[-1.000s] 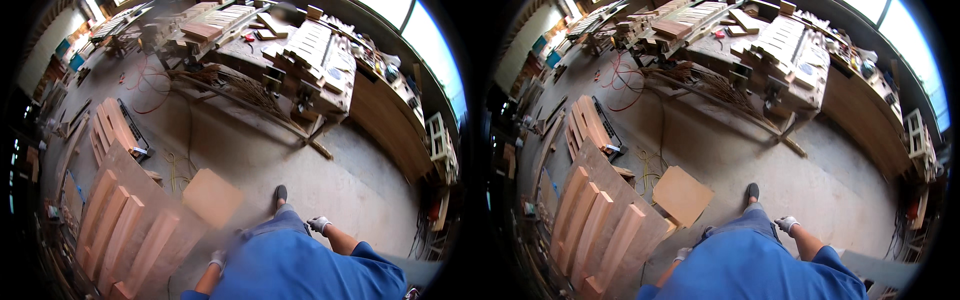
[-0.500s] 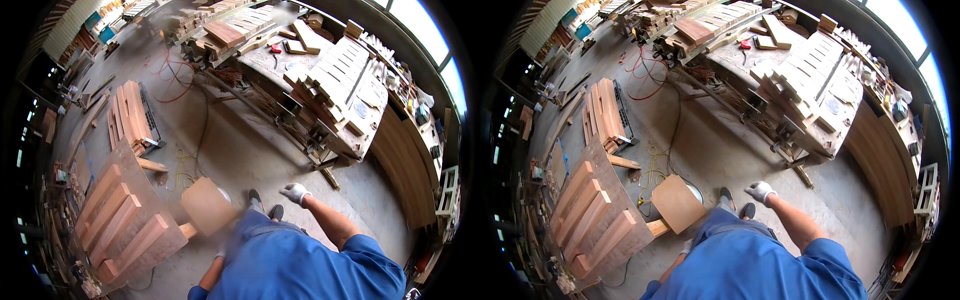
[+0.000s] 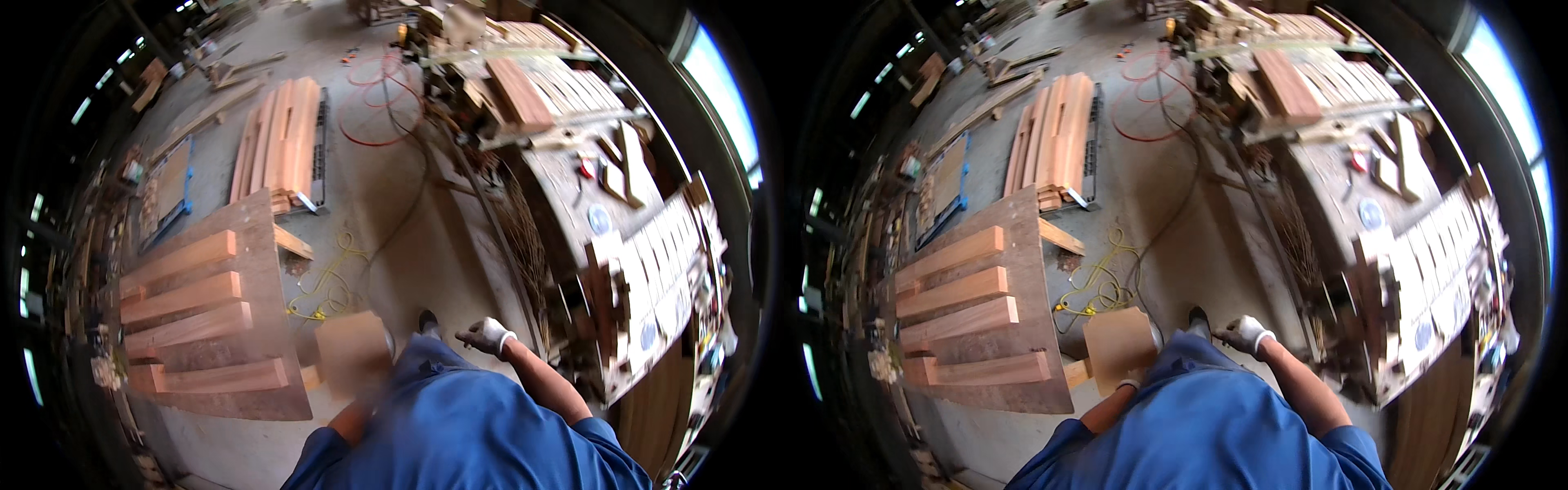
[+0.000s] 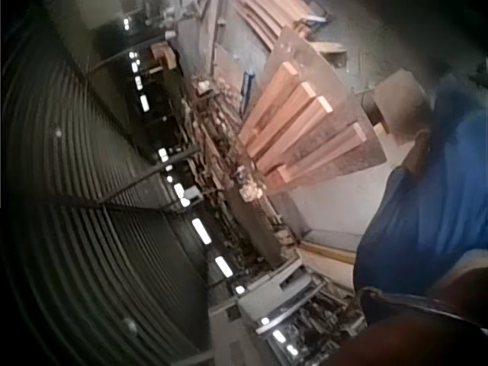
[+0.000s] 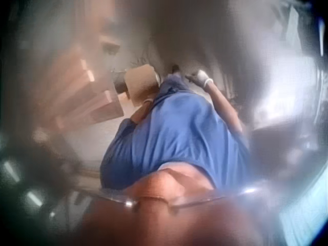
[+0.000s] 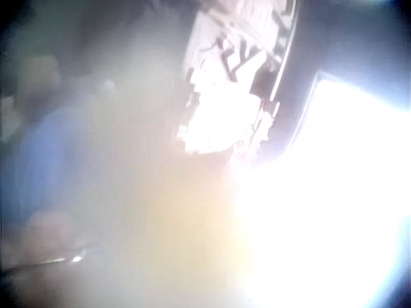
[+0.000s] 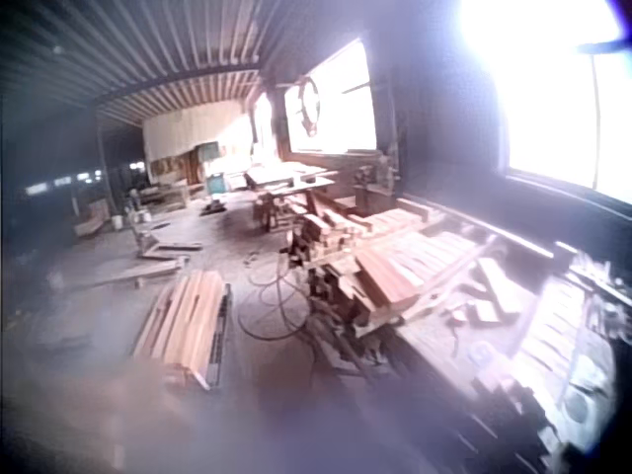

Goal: The person carries a stack of small wooden blocks across a workshop floor and places them on a workbench. They then pick up several long wooden planks one by one and stack them neatly on the same workbench.

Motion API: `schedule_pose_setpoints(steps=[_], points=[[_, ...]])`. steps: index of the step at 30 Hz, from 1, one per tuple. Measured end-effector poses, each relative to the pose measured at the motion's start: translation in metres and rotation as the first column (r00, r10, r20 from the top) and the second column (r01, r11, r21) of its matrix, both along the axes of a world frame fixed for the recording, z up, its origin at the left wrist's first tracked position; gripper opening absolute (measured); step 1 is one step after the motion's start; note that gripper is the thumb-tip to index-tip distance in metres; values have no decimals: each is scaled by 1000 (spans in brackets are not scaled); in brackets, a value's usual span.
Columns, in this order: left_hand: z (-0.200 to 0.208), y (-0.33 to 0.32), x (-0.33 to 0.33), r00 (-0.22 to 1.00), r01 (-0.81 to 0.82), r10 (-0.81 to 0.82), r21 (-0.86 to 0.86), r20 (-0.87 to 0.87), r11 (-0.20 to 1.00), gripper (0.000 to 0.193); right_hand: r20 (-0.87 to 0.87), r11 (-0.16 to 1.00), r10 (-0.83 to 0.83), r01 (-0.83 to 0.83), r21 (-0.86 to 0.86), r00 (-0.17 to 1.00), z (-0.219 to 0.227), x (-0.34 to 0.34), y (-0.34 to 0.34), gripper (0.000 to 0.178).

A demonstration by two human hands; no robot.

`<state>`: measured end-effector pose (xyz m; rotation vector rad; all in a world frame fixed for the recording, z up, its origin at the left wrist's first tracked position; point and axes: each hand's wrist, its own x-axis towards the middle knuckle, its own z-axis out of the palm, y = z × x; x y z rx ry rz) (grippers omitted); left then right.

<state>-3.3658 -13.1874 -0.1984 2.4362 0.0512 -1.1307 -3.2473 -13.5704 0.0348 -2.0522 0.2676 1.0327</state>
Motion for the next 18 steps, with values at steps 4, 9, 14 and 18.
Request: schedule_pose_setpoints(steps=[4,9,14,18], points=[[35,-1,91,981,-174,176,-35,86,984,36,46,996,88,-88,-12,995,2,86,3,52],[38,10,172,760,-645,650,-112,9,756,37,69,990,114,-119,75,991,5,169,19,51],[13,-5,187,670,-742,737,-29,-90,670,42,83,948,312,-315,37,947,-3,281,44,45],[38,-35,212,741,-671,672,34,-13,741,45,182,944,179,-220,244,967,-70,356,24,41]])
